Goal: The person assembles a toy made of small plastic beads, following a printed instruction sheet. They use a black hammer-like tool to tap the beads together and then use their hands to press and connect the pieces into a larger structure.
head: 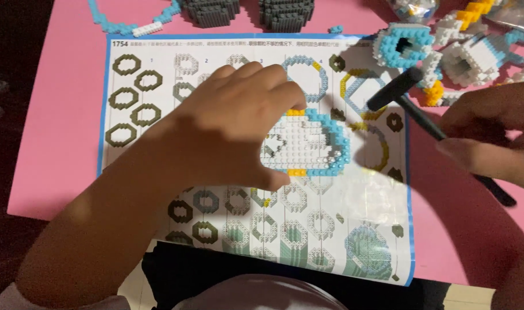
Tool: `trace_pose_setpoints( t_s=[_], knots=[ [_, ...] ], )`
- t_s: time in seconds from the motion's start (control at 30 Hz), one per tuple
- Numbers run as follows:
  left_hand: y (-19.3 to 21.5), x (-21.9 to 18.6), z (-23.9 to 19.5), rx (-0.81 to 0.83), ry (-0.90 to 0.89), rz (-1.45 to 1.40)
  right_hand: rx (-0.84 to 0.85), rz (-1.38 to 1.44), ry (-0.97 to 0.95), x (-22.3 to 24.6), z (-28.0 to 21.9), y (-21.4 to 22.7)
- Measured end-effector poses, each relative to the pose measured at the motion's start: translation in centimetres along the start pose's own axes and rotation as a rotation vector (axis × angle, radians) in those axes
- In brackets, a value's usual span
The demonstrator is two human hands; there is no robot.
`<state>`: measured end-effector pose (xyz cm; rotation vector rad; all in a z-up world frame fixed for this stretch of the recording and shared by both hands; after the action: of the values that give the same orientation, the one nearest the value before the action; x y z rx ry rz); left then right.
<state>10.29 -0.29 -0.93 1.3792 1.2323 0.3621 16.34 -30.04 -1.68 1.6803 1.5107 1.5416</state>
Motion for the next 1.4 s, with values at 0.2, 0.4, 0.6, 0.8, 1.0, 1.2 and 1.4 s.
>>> trace_pose_setpoints(
  t_s=[0.2, 0.4, 0.6, 0.8, 1.0, 1.2, 1.4],
  knots=[
    [-0.1, -0.2, 0.2, -0.098, -0.035, -0.083, -0.069, 0.367, 0.546, 6.4, -1.6, -0.9],
    [-0.1, 0.0, 0.1, -0.146, -0.093, -0.026, -0.104, 0.034, 0.606, 11.3, -1.0, -0.4],
    [-0.3, 0.0, 0.2, -0.102, -0.067, -0.006, -0.159, 0.029, 0.544, 12.0, -0.9, -0.5],
    [-0.2, 0.1, 0.0, -0.168, -0.122, 0.020, -0.139, -0.012, 0.501, 12.2, -0.7, -0.9],
    [-0.1, -0.5, -0.5, -0.277, -0.199, 0.150, -0.196, -0.063, 0.527, 11.6, -0.7, -1.5],
    [-0.3, -0.7, -0.4, -0.265, -0.220, 0.209, -0.167, -0.054, 0.537, 10.3, -0.1, -2.3],
    [1.1, 0.2, -0.8, -0.119, -0.194, 0.030, -0.216, -0.004, 0.535, 10.7, -0.3, -2.2]
  ],
)
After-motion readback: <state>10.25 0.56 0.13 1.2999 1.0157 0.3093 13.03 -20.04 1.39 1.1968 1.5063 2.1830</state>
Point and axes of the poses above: each hand's wrist, its own z-axis towards the middle knuckle, its own y-axis out of the back of the hand, x = y × z, the point moved 7 cm from there along z, towards the middle knuckle, and after that the axes turned 6 degrees about -z, right-handed, at the moved point
